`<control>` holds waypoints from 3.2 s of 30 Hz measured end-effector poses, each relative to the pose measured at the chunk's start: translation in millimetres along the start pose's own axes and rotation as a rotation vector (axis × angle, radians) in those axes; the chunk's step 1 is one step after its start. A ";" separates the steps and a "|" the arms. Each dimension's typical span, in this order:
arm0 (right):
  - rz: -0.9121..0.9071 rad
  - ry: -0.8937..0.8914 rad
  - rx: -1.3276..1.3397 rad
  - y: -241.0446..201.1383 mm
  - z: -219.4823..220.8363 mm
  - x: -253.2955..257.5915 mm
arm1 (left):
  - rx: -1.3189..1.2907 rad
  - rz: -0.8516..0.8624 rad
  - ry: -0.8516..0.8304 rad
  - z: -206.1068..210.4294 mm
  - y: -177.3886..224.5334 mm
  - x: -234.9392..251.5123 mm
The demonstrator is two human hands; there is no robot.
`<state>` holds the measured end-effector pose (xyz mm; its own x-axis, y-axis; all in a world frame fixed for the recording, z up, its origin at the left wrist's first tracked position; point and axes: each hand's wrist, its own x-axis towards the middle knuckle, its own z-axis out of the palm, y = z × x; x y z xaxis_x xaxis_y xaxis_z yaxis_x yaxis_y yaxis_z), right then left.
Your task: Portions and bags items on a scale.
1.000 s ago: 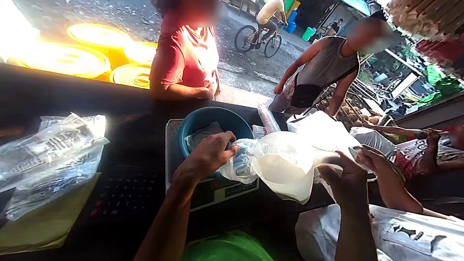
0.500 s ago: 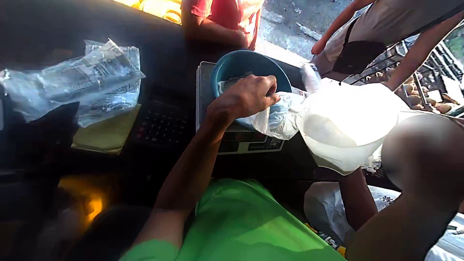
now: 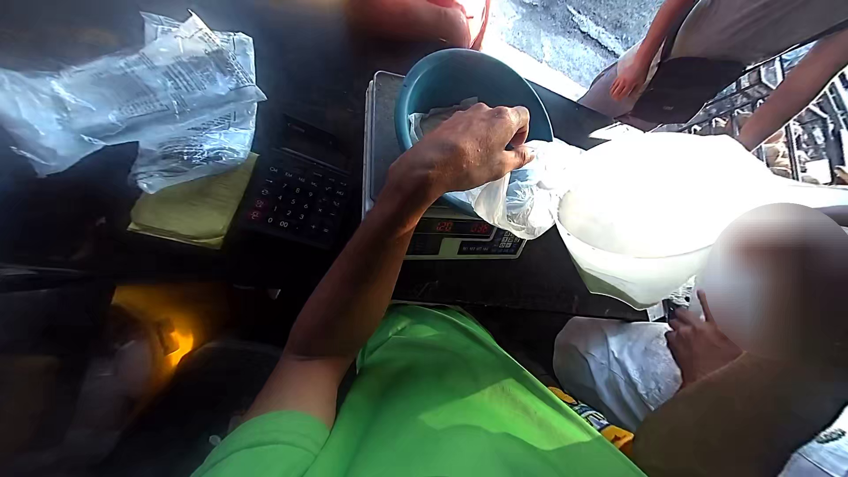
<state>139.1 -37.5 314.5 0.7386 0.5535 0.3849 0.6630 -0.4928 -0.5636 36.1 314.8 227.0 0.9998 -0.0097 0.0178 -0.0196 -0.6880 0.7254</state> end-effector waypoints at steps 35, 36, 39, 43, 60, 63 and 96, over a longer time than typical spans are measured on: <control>0.018 0.016 0.170 -15.9 31.3 -14.6 | -0.007 0.017 -0.011 2.6 3.2 -4.4; 0.021 0.014 0.164 -16.4 31.6 -13.6 | -0.007 0.009 -0.008 2.3 4.1 -5.2; 0.028 -0.018 0.104 -17.7 31.1 -9.0 | -0.001 0.000 0.000 2.6 5.4 -6.2; 0.046 -0.077 -0.022 -27.5 32.9 -1.3 | -0.016 -0.012 -0.013 3.2 6.3 -7.1; 0.031 -0.069 -0.031 -11.4 30.4 3.8 | -0.050 -0.010 -0.005 5.4 0.7 -5.2; 0.032 -0.049 0.119 -5.0 38.0 -2.2 | -0.047 -0.013 -0.010 3.9 1.4 -3.5; -0.015 -0.151 -0.255 -13.9 14.1 25.3 | -0.040 -0.057 -0.031 2.5 3.3 -1.3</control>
<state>146.8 -7.2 321.8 0.7144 0.6462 0.2684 0.6974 -0.6259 -0.3492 34.7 310.7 227.6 0.9990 0.0056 -0.0454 0.0379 -0.6582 0.7519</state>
